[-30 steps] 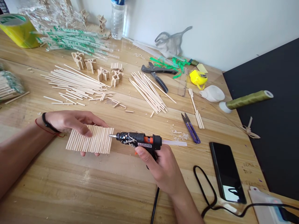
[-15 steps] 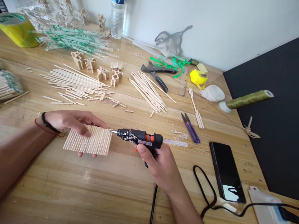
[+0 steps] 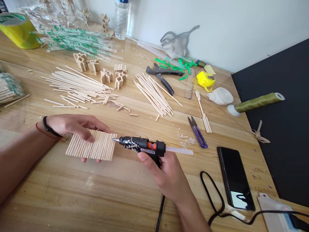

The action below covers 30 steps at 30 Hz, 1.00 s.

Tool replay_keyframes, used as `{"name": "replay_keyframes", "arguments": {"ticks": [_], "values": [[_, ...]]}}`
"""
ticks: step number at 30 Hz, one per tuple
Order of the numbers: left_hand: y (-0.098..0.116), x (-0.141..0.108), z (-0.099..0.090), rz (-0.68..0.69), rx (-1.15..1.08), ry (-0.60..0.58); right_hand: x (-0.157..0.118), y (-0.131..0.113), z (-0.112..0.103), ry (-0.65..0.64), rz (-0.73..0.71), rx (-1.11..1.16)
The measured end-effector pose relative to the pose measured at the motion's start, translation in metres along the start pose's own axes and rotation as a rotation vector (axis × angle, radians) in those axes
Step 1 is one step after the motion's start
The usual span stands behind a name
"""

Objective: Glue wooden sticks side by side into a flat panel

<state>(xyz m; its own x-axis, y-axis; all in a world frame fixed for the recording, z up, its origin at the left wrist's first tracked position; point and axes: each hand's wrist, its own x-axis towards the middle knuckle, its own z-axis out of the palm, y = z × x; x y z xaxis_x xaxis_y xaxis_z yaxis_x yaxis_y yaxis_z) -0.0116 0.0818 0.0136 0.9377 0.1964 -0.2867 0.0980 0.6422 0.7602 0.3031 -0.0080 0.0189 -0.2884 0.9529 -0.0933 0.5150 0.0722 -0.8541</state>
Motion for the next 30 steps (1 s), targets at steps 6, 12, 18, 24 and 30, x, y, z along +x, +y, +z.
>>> {"name": "replay_keyframes", "arguments": {"ticks": [6,12,18,24,30], "values": [[0.001,-0.001,0.001,-0.005,0.012,0.011,-0.001,0.002,-0.004,-0.041,-0.001,0.072],[-0.002,-0.001,-0.001,0.042,0.000,0.014,-0.003,0.001,-0.008,-0.140,-0.004,0.168],[-0.001,-0.001,-0.002,0.046,0.019,0.010,-0.003,-0.004,-0.006,-0.136,0.021,0.167],[-0.002,-0.002,-0.002,0.051,0.003,-0.018,-0.002,-0.008,-0.006,-0.153,0.031,0.194],[-0.003,-0.001,-0.002,0.069,0.012,-0.029,-0.003,-0.002,-0.011,-0.200,0.013,0.181]]}}
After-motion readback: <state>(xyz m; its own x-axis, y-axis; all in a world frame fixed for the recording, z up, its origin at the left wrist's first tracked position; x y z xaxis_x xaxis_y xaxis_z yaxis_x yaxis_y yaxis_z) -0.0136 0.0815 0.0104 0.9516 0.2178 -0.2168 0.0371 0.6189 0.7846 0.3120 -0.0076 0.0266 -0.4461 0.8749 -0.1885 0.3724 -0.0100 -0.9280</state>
